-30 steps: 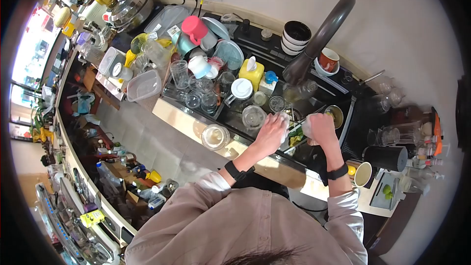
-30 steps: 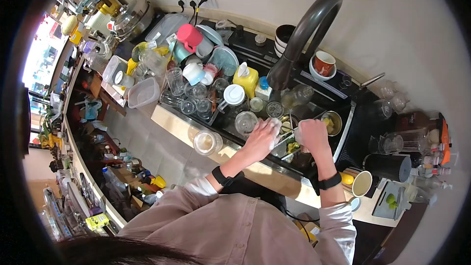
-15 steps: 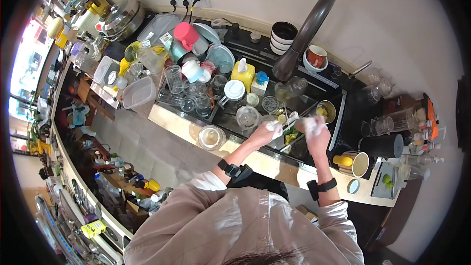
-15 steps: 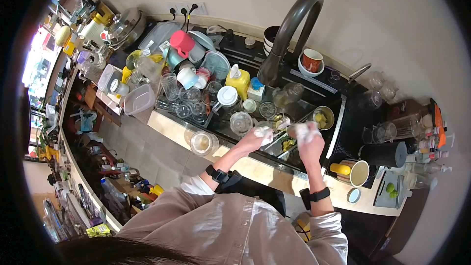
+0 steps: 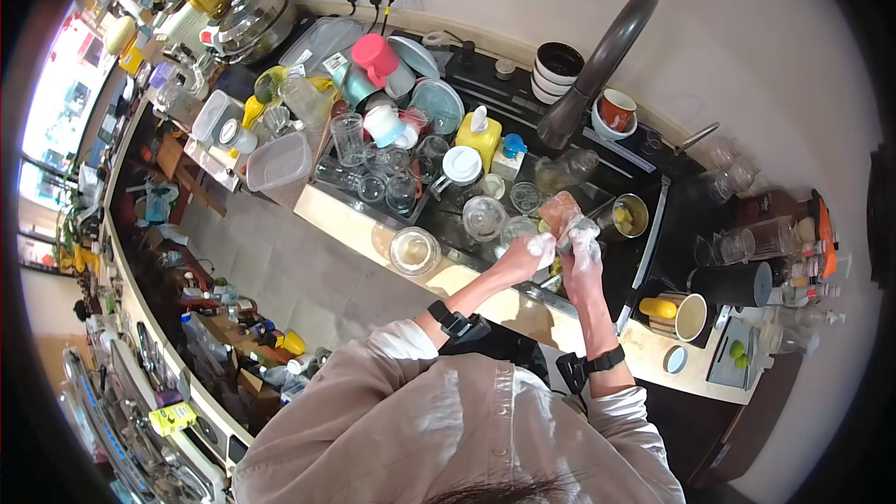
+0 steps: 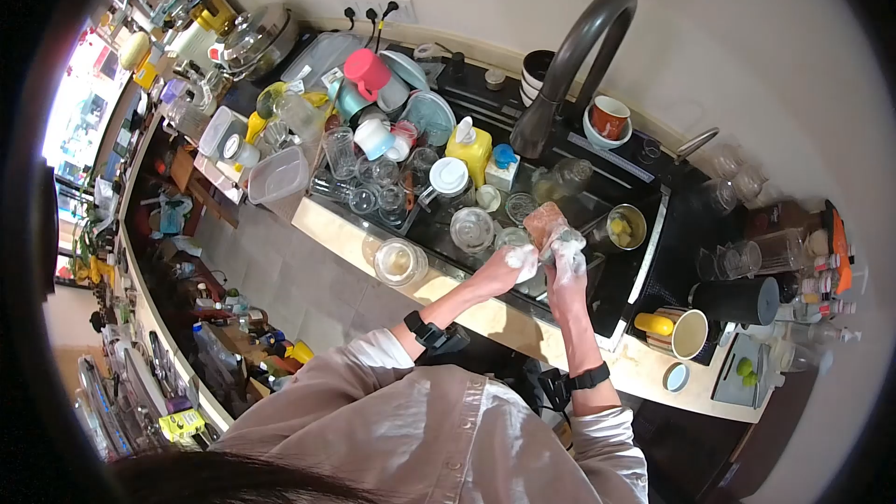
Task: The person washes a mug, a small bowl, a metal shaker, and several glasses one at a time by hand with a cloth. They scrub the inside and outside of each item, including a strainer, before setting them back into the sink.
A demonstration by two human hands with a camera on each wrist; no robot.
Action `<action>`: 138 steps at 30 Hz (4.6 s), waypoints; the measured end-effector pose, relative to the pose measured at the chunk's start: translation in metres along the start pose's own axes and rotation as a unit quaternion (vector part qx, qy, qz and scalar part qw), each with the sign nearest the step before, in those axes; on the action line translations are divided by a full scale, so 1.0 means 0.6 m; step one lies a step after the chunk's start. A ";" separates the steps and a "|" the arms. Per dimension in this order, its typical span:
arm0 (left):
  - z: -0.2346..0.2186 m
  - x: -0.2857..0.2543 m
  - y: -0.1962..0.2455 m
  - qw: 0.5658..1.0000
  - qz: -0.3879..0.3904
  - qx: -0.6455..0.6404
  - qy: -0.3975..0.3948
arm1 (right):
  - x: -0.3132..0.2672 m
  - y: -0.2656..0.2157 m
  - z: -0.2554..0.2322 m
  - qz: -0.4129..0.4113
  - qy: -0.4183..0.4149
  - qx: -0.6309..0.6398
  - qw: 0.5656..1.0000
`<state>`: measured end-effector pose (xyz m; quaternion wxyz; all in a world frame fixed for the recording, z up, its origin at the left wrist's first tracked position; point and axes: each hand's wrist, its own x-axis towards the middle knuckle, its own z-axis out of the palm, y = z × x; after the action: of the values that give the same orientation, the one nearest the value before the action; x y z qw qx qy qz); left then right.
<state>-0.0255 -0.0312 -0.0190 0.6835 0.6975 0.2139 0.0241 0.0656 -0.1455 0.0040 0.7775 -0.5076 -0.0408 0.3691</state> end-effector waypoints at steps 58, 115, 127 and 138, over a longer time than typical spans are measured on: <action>-0.048 -0.024 0.069 0.932 0.041 -0.168 0.320 | -0.061 -0.025 0.006 -0.100 -0.180 -0.539 0.817; -0.160 -0.212 0.170 0.813 -0.082 0.442 0.371 | 0.377 0.248 -0.118 0.245 0.075 -0.733 0.630; -0.157 -0.192 0.177 0.851 -0.025 0.412 0.325 | 0.301 0.168 -0.054 0.112 0.060 -0.743 0.657; -0.131 -0.157 0.200 0.878 0.025 0.371 0.302 | 0.232 0.061 -0.024 -0.085 0.189 -0.671 0.712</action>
<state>-0.1051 0.0146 0.1259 0.2758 0.8643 0.3851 0.1694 0.1531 -0.0630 -0.0759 0.2524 -0.9493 -0.1728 0.0729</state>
